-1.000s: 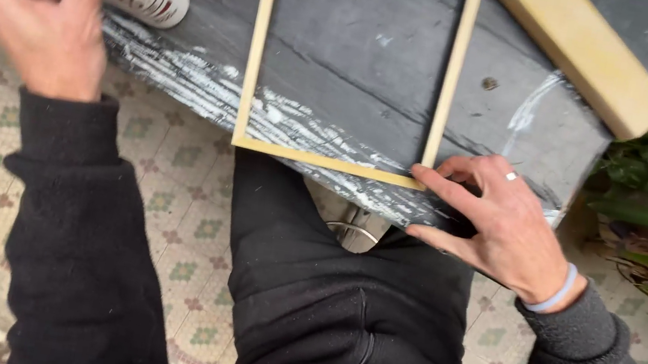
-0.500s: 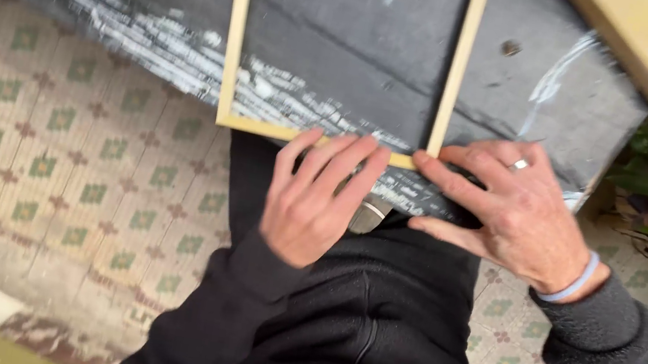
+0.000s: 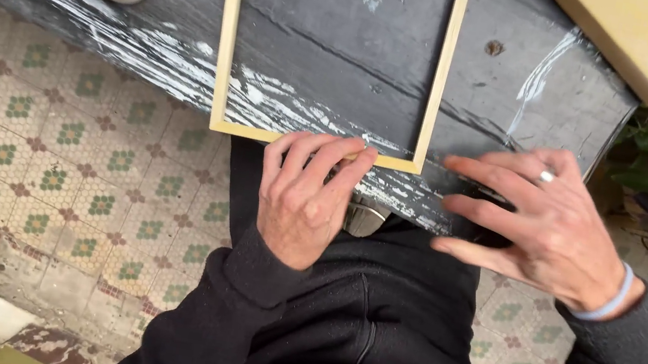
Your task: Applying glue to the corner joints of a wooden frame and assembling the pieces on a workbench.
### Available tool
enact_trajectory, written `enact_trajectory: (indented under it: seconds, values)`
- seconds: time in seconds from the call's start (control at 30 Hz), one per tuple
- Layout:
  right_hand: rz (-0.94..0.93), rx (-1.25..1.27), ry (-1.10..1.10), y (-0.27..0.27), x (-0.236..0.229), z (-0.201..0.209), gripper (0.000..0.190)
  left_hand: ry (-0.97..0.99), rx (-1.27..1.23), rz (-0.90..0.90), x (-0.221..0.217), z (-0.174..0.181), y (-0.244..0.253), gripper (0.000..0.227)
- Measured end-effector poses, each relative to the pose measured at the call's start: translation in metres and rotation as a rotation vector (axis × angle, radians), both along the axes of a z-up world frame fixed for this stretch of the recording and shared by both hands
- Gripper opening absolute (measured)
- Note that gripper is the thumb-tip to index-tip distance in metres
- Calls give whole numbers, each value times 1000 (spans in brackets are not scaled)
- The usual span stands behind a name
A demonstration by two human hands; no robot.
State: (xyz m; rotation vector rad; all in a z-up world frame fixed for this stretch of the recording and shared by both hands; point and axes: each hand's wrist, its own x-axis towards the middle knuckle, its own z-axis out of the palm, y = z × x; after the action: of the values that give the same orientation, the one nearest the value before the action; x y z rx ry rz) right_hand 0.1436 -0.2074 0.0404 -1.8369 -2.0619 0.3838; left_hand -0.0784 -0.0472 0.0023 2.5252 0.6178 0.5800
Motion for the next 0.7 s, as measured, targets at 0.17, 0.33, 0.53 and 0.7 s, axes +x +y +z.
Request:
enact_trajectory:
  seconds: [0.17, 0.33, 0.53, 0.7]
  values:
    - [-130, -17, 80, -22, 3, 9, 53, 78, -276, -33, 60, 10, 37, 27]
    - [-246, 43, 187, -32, -2, 18, 60, 111, -200, 89, 160, -60, 80, 62]
    - [-323, 145, 210, -57, 12, 27, 58, 59, -296, 23, 146, -7, 60, 34]
    - [-438, 406, 503, -98, 26, 21, 47, 239, -168, -133, 65, 91, 1, 35]
